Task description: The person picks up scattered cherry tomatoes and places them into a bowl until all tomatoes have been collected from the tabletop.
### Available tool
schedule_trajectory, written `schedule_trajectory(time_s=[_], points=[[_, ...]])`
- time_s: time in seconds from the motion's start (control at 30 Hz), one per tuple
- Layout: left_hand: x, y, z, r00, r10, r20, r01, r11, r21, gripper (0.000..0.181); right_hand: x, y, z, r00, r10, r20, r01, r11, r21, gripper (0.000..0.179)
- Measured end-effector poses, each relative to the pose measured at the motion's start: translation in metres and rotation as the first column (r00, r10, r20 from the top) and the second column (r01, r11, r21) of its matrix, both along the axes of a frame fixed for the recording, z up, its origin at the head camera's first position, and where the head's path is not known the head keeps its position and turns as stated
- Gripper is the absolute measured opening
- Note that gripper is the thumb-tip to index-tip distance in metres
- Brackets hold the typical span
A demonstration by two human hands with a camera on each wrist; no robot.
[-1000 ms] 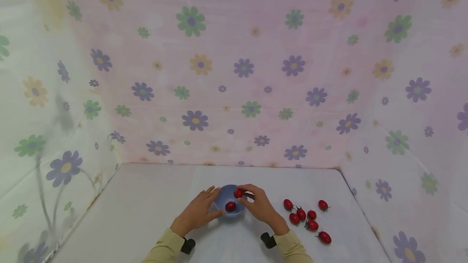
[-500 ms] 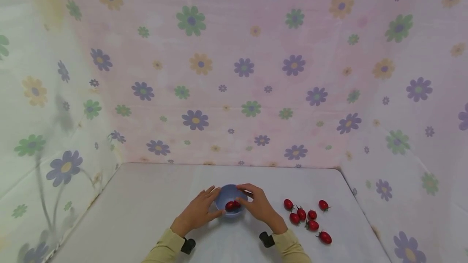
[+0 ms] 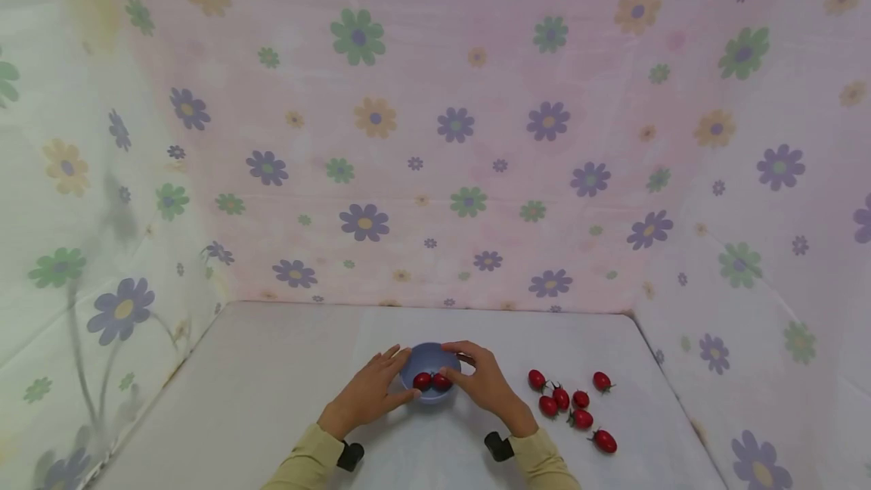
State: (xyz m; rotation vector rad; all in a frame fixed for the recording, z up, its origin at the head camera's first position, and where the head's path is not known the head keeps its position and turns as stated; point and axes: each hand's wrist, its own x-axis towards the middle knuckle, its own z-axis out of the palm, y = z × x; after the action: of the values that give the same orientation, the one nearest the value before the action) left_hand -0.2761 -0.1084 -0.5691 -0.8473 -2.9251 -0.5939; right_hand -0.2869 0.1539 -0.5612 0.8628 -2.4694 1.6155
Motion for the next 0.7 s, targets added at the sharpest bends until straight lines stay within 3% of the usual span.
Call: schedule_trajectory(time_s=[0.23,0.7], points=[[0.000,0.002,0.001,1.000,-0.004,0.006,0.004,1.000,0.013,0.085,0.007,0.005,0.000,0.998,-0.052,0.026,0.052,0.998,0.019,0.044],[0.000,0.002,0.003,1.000,0.010,0.026,-0.010,1.000,-0.008,0.085,0.031,0.022,0.004,0.990,-0.143,-0.016,0.144,0.986,0.082,0.037]])
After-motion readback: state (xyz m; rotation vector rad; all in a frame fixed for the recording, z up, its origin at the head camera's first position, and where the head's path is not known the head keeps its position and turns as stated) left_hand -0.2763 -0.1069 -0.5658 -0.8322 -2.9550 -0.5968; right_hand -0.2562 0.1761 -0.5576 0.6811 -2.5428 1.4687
